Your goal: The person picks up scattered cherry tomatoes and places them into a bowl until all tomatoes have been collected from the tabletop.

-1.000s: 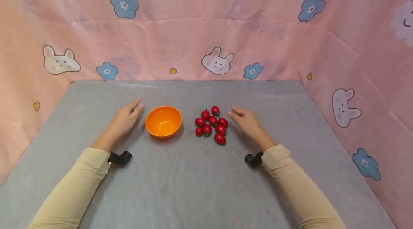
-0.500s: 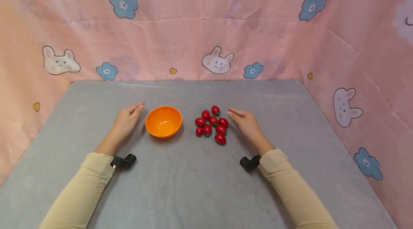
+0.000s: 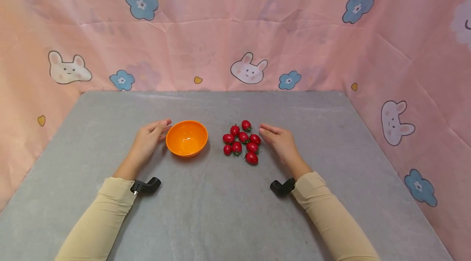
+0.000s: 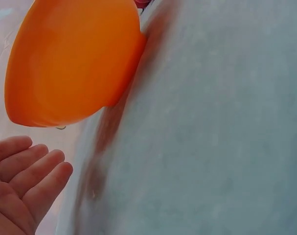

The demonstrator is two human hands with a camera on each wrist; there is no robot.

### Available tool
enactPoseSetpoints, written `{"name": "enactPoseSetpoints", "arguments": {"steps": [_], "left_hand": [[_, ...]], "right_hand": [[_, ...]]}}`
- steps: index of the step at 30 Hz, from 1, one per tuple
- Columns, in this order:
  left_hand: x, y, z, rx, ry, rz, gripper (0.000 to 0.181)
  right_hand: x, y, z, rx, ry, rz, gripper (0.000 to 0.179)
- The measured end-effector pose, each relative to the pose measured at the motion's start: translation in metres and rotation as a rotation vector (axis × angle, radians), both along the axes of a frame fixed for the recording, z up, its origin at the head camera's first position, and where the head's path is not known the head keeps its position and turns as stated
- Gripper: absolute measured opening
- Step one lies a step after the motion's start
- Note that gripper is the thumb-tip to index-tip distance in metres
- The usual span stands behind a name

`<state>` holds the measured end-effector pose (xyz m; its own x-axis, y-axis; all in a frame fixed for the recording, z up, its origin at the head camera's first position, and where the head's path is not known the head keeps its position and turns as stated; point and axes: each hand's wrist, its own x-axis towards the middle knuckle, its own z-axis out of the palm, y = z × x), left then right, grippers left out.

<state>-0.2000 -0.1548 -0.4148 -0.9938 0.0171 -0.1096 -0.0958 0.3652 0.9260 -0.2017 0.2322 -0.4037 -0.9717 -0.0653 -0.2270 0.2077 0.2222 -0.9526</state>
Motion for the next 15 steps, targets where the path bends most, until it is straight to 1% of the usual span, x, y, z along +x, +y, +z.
{"name": "enactPoseSetpoints", "arguments": {"steps": [5,15], "left_hand": [[0.0003,0.0017,-0.0034,0.056,-0.003,-0.005,0.055],[0.0025,0.0073,-0.0075,0.11,-0.037,0.017,0.051]], "right_hand": [[-0.0005,-0.0012,-0.0032,-0.069,-0.012,-0.014,0.052],[0.0002,-0.0011,-0.0065,-0.073,-0.039,0.0,0.055]]}}
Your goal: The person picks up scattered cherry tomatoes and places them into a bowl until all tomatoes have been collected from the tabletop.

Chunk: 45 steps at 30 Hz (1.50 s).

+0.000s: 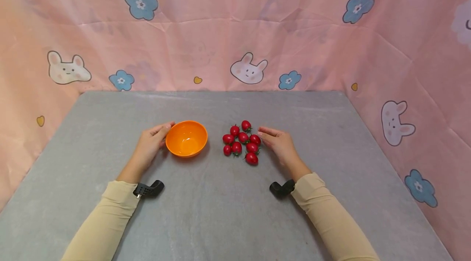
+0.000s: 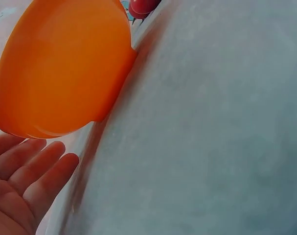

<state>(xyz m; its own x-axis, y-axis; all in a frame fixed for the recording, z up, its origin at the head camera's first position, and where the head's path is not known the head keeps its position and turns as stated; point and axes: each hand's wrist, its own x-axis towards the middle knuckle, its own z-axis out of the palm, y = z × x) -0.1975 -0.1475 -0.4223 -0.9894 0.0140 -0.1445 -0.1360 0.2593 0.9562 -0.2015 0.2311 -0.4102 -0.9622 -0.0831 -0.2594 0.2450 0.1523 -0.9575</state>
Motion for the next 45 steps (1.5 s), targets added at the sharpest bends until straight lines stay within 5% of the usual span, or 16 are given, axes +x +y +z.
{"name": "enactPoseSetpoints", "arguments": {"steps": [45], "left_hand": [[-0.0001,0.0036,-0.0075,0.16,-0.023,0.017,0.044]], "right_hand": [[-0.0027,-0.0055,-0.0048,0.241,-0.03,0.049,0.052]]}}
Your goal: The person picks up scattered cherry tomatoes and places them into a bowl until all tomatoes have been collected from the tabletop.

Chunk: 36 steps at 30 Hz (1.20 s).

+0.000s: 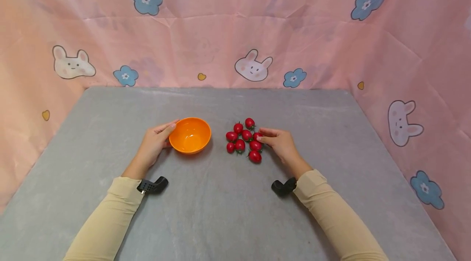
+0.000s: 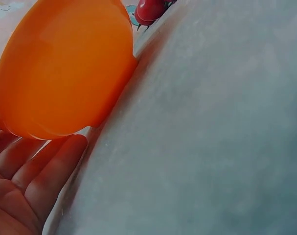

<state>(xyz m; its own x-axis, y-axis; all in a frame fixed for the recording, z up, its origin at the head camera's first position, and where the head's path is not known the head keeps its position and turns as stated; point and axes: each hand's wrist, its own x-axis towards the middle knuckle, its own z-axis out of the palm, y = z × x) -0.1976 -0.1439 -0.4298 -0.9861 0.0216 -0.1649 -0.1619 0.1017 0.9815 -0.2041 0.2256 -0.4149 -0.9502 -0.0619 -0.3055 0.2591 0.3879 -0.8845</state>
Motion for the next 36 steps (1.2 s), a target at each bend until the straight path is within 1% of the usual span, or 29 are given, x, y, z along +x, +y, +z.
{"name": "enactPoseSetpoints", "arguments": {"steps": [8,21,24,29,33,36], "left_hand": [[-0.0012,0.0005,-0.0007,0.018,-0.018,0.014,0.042],[-0.0021,0.0002,-0.0039,0.028,-0.014,0.025,0.043],[-0.002,-0.0001,-0.0055,0.032,-0.014,0.028,0.043],[-0.0024,0.0003,-0.0071,0.041,-0.017,0.033,0.044],[-0.0025,0.0005,-0.0067,0.047,-0.017,0.039,0.044],[-0.0023,0.0003,-0.0066,0.035,-0.016,0.037,0.045]], "right_hand": [[-0.0009,0.0003,-0.0008,0.001,0.01,0.009,0.052],[-0.0001,0.0002,-0.0002,0.019,0.025,-0.011,0.052],[0.0011,0.0003,0.0002,0.02,0.022,-0.018,0.054],[0.0028,0.0013,0.0012,0.029,0.014,-0.051,0.055],[0.0026,0.0027,0.0019,0.014,0.019,-0.066,0.057],[0.0023,0.0029,0.0026,-0.012,0.023,-0.07,0.058]]}}
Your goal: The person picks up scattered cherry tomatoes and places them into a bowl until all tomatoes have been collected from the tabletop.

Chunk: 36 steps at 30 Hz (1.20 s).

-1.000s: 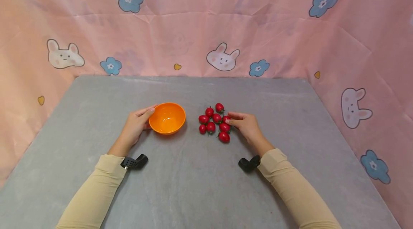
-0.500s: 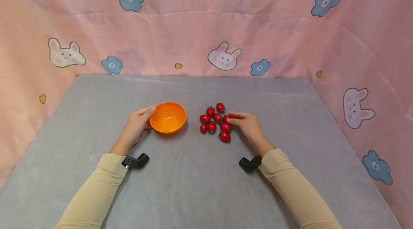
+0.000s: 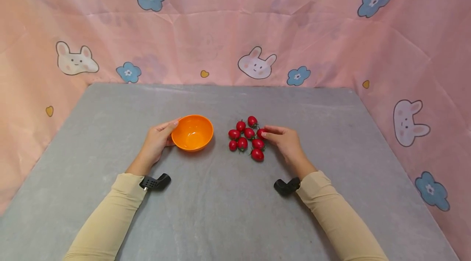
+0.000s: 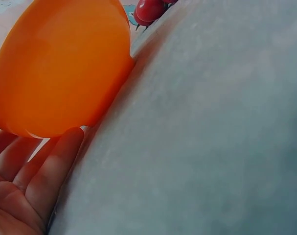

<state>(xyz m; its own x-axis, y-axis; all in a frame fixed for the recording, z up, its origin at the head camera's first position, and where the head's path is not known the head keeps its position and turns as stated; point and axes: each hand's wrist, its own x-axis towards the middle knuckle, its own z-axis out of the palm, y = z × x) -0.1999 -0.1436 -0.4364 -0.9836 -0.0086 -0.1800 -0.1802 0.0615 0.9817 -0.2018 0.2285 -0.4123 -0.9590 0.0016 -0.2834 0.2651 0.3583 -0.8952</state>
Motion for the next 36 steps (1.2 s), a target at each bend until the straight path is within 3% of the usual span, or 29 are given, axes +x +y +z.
{"name": "enactPoseSetpoints", "arguments": {"steps": [7,15,36], "left_hand": [[0.0,0.0,0.001,0.002,-0.014,0.002,0.043],[-0.001,0.0,0.002,0.016,0.0,-0.006,0.044],[0.0,0.0,0.001,0.04,-0.009,0.005,0.044]], "right_hand": [[0.001,-0.003,0.006,-0.111,0.023,-0.004,0.058],[0.001,-0.01,0.017,-0.028,-0.002,0.022,0.059],[-0.005,-0.041,0.026,-0.073,-0.046,0.028,0.054]]}}
